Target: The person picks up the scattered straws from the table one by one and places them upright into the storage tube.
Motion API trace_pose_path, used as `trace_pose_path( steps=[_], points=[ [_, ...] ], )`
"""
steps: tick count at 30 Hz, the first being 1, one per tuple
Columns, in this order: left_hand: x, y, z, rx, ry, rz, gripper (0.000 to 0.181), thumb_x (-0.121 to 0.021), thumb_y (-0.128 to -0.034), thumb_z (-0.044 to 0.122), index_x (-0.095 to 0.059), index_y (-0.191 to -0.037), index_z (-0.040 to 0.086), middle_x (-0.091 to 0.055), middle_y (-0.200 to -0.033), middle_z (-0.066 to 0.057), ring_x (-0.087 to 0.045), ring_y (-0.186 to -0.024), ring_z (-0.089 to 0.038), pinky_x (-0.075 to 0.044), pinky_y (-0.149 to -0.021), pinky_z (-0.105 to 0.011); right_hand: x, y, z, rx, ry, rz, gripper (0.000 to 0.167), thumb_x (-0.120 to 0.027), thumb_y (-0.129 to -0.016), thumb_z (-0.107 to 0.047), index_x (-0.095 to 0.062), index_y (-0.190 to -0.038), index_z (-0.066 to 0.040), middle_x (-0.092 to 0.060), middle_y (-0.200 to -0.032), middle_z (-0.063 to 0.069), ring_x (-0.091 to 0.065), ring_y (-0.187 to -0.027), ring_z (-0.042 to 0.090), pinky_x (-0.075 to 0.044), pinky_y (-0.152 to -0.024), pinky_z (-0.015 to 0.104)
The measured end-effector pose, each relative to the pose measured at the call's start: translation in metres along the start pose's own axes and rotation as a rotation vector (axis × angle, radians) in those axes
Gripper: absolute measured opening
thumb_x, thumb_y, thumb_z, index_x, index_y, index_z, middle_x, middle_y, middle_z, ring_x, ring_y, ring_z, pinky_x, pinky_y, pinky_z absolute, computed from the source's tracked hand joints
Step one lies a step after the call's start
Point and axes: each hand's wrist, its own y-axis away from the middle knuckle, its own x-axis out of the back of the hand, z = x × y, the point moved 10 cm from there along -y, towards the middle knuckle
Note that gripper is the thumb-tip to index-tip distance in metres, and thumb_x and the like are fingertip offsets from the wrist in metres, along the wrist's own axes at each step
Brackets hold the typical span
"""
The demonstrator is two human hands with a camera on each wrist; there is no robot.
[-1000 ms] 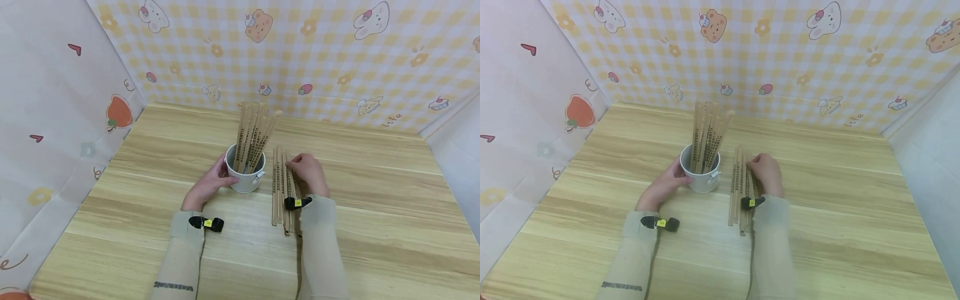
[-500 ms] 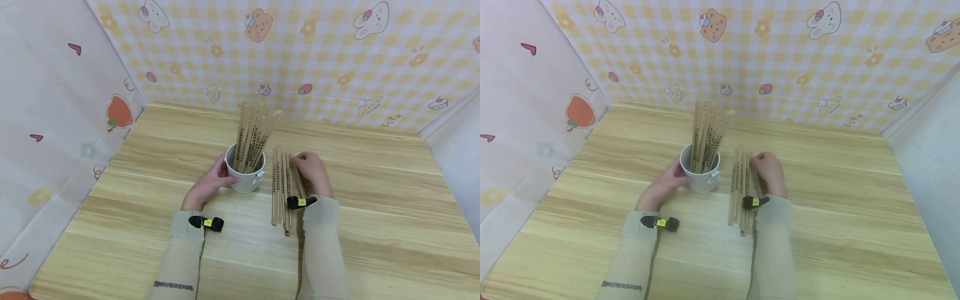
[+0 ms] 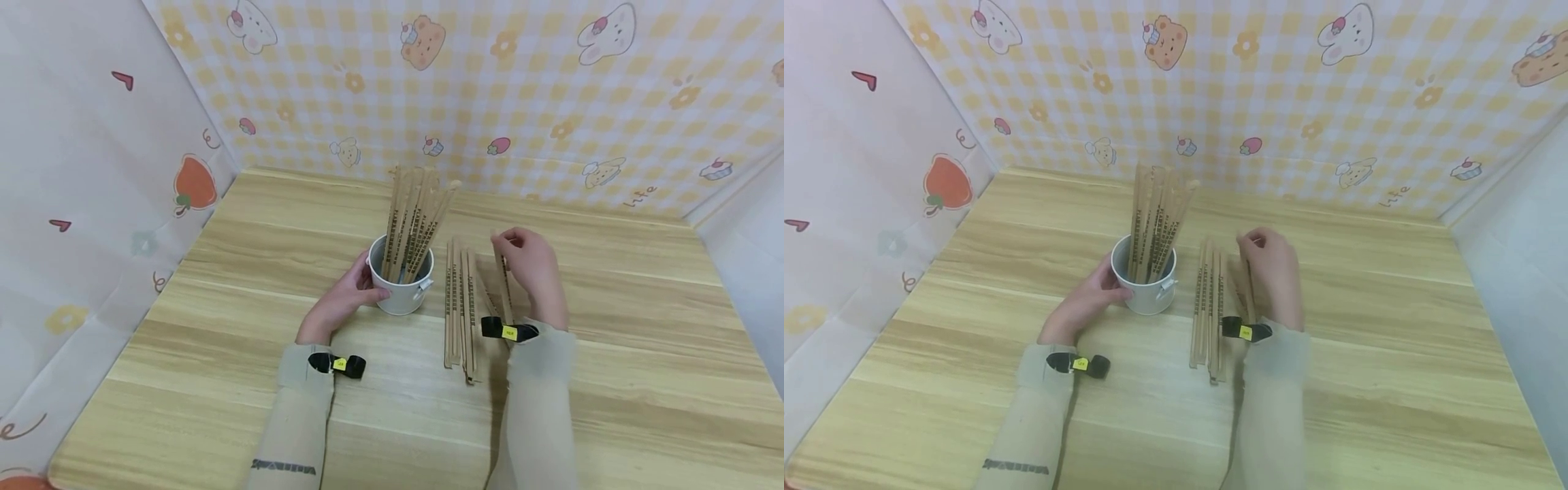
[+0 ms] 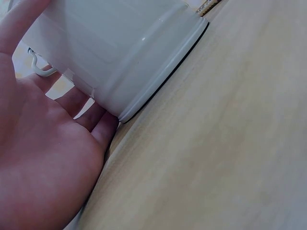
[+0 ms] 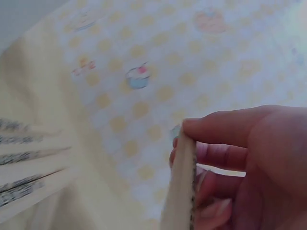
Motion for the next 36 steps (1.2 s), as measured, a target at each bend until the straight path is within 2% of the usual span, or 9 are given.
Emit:
trace_pose_path(
  steps=[4,9,11,15,17,21,26,33,36],
  points=[
    [0.0,0.001,0.001,-0.008,0.002,-0.004,0.085,-0.065,-0.0769,0.005,-0.014,-0.143,0.023,-0.021,-0.145,-0.005,-0.02,-0.131,-0.017,-0.015,-0.107,-0.033,0.025,0.011,-0.016,0.019,-0.09,0.138,0.041,-0.05,-0.086,-0.046,-0.06,-0.105,-0.01,-0.057,-0.086,0.006,-0.056,-0.067,0.027,-0.047,-0.053,0.028],
    [0.0,0.0,0.0,-0.009,-0.001,-0.003,0.086,-0.066,-0.0767,0.006,-0.015,-0.143,0.024,-0.021,-0.145,-0.005,-0.02,-0.131,-0.017,-0.014,-0.107,-0.033,0.056,0.029,-0.03,0.054,-0.254,0.339,0.038,-0.056,-0.082,-0.046,-0.062,-0.1,-0.013,-0.059,-0.078,0.001,-0.054,-0.055,0.017,-0.045,-0.047,0.022],
    [0.0,0.001,-0.001,-0.004,-0.005,-0.003,0.086,-0.066,-0.0767,0.007,-0.015,-0.143,0.024,-0.021,-0.145,-0.004,-0.02,-0.131,-0.017,-0.014,-0.107,-0.034,0.068,0.036,-0.035,0.088,-0.374,0.418,0.033,-0.06,-0.081,-0.04,-0.063,-0.098,-0.011,-0.06,-0.077,0.002,-0.053,-0.053,0.013,-0.045,-0.046,0.02],
    [0.0,0.002,-0.001,0.005,-0.014,0.002,0.085,-0.067,-0.0768,0.009,-0.015,-0.143,0.024,-0.022,-0.145,-0.005,-0.02,-0.131,-0.018,-0.015,-0.107,-0.034,0.088,0.053,-0.045,0.211,-0.669,0.559,0.025,-0.068,-0.078,-0.024,-0.065,-0.091,-0.003,-0.06,-0.075,0.009,-0.051,-0.051,0.016,-0.045,-0.046,0.02],
    [0.0,0.002,-0.001,0.009,-0.015,0.007,0.085,-0.067,-0.0768,0.009,-0.015,-0.143,0.024,-0.022,-0.145,-0.005,-0.021,-0.131,-0.018,-0.016,-0.107,-0.034,0.097,0.061,-0.049,0.282,-0.821,0.611,0.022,-0.07,-0.076,-0.015,-0.064,-0.087,0.003,-0.059,-0.074,0.012,-0.051,-0.051,0.018,-0.047,-0.047,0.021],
    [0.0,0.001,0.0,0.004,-0.012,0.006,0.085,-0.067,-0.077,0.009,-0.015,-0.143,0.025,-0.022,-0.145,-0.005,-0.02,-0.131,-0.017,-0.015,-0.107,-0.034,0.111,0.076,-0.057,0.404,-1.02,0.687,0.022,-0.072,-0.072,-0.005,-0.061,-0.082,0.011,-0.059,-0.073,0.018,-0.053,-0.053,0.021,-0.049,-0.05,0.025],
    [0.0,0.0,0.001,-0.011,-0.009,0.0,0.084,-0.067,-0.0773,0.009,-0.016,-0.142,0.026,-0.022,-0.145,-0.003,-0.02,-0.131,-0.016,-0.015,-0.107,-0.034,0.12,0.089,-0.063,0.477,-1.12,0.739,0.026,-0.074,-0.069,-0.001,-0.06,-0.082,0.017,-0.06,-0.072,0.022,-0.054,-0.053,0.025,-0.051,-0.054,0.028],
    [0.001,0.0,-0.001,-0.018,-0.018,0.003,0.084,-0.067,-0.0772,0.009,-0.018,-0.141,0.031,-0.025,-0.143,0.001,-0.022,-0.13,-0.014,-0.016,-0.107,-0.033,0.129,0.103,-0.064,0.524,-1.109,0.835,0.029,-0.075,-0.068,-0.001,-0.057,-0.077,0.02,-0.059,-0.07,0.026,-0.056,-0.052,0.027,-0.053,-0.055,0.034],
    [0.003,-0.001,-0.005,-0.027,0.004,-0.001,0.083,-0.067,-0.0775,0.007,-0.019,-0.141,0.031,-0.025,-0.143,0.001,-0.022,-0.131,-0.015,-0.015,-0.107,-0.034,0.129,0.106,-0.065,0.534,-1.143,0.848,0.029,-0.075,-0.067,0.0,-0.056,-0.076,0.021,-0.059,-0.07,0.028,-0.056,-0.052,0.029,-0.053,-0.054,0.035]
  ],
)
